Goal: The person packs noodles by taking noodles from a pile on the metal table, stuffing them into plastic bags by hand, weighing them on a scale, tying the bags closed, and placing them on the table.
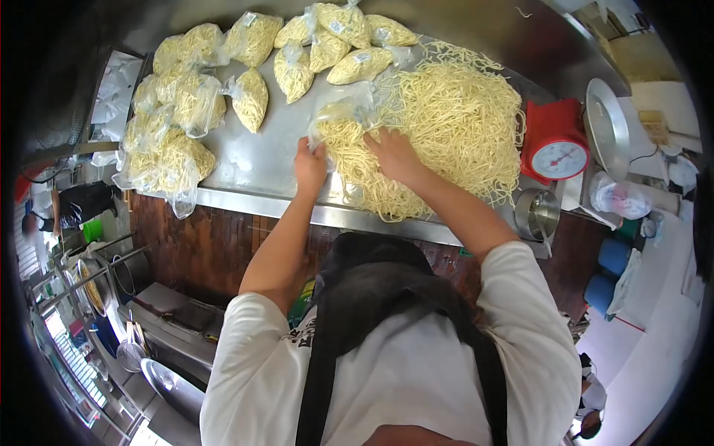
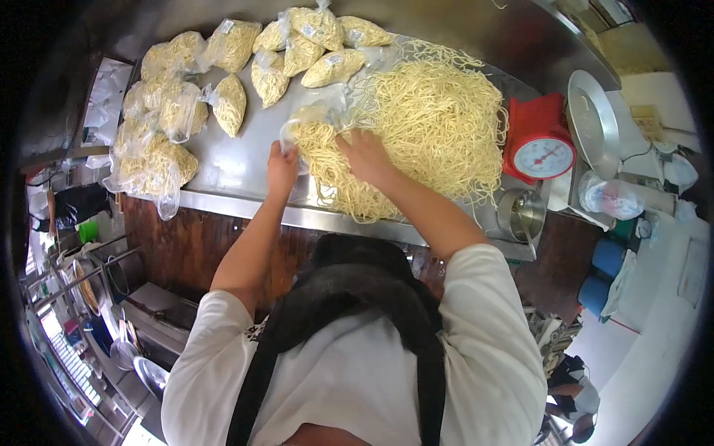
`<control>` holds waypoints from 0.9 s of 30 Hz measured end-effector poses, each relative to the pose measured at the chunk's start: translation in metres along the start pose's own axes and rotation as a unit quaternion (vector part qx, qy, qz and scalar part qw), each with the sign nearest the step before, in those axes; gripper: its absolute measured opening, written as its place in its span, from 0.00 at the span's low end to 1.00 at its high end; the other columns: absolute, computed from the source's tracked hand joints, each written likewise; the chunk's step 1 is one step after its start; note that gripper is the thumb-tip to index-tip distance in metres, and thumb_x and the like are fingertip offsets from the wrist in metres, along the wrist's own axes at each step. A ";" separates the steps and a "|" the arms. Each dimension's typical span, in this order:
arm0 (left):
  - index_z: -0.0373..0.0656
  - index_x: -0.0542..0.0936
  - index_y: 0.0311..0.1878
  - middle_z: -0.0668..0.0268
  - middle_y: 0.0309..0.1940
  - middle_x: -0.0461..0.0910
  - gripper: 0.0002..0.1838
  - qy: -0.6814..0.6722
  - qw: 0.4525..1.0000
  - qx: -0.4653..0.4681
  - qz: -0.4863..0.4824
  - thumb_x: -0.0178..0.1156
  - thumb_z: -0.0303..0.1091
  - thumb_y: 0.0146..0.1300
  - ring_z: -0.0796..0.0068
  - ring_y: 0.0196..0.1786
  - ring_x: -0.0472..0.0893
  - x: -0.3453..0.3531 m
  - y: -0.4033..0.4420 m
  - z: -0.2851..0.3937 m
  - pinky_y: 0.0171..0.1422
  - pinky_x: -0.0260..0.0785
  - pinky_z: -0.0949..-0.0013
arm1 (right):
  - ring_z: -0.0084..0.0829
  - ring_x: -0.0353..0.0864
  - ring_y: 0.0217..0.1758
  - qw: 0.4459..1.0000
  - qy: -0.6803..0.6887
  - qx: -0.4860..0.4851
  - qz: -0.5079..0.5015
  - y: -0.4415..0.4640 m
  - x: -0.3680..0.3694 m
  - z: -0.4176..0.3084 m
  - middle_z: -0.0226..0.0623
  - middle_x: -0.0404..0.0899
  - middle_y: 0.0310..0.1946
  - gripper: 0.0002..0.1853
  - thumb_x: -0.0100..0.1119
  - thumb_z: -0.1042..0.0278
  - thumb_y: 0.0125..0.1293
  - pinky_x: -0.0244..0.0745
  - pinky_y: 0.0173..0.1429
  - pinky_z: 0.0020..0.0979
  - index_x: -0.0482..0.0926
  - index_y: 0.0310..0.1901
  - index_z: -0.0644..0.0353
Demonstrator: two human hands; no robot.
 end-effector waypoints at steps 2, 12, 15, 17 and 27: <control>0.40 0.75 0.48 0.44 0.32 0.81 0.10 -0.023 0.998 0.045 -0.033 0.57 0.31 0.67 0.38 0.36 0.80 0.001 -0.004 0.027 0.40 0.72 0.48 | 0.44 0.84 0.48 0.993 0.112 -0.023 0.004 0.027 0.024 0.014 0.56 0.79 0.50 0.29 0.62 0.63 0.62 0.80 0.49 0.46 0.69 0.66 0.55; 0.39 0.74 0.48 0.49 0.31 0.80 0.08 -0.058 0.981 0.137 -0.124 0.58 0.27 0.68 0.50 0.33 0.82 0.029 -0.076 0.062 0.37 0.73 0.59 | 0.48 0.83 0.48 0.930 0.346 -0.052 0.116 0.050 0.044 0.020 0.53 0.82 0.42 0.19 0.59 0.64 0.62 0.77 0.52 0.43 0.79 0.53 0.62; 0.41 0.73 0.51 0.46 0.33 0.81 0.11 -0.037 0.985 0.053 -0.160 0.56 0.27 0.66 0.42 0.37 0.81 0.016 -0.069 0.057 0.40 0.73 0.51 | 0.50 0.82 0.49 0.987 0.110 0.030 0.111 -0.025 -0.005 -0.006 0.54 0.82 0.44 0.21 0.59 0.63 0.63 0.76 0.54 0.44 0.75 0.58 0.59; 0.40 0.73 0.50 0.46 0.32 0.80 0.10 -0.020 0.977 0.078 -0.196 0.56 0.26 0.66 0.42 0.36 0.81 0.017 -0.075 0.056 0.40 0.72 0.51 | 0.45 0.81 0.47 0.976 0.190 0.093 0.055 -0.026 0.011 -0.005 0.50 0.81 0.44 0.22 0.57 0.60 0.65 0.76 0.52 0.42 0.74 0.59 0.58; 0.40 0.75 0.58 0.58 0.44 0.82 0.21 -0.030 0.906 0.275 -0.319 0.63 0.28 0.61 0.60 0.51 0.81 0.011 -0.015 0.124 0.58 0.71 0.60 | 0.31 0.74 0.55 0.895 0.442 0.025 0.059 -0.013 0.053 0.027 0.42 0.74 0.59 0.25 0.54 0.63 0.69 0.73 0.59 0.33 0.68 0.66 0.59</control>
Point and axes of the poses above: each hand's wrist, its own y-axis towards the middle knuckle, its own x-axis out of the palm, z = x × y, the point moved 1 cm from there along y, towards the middle knuckle
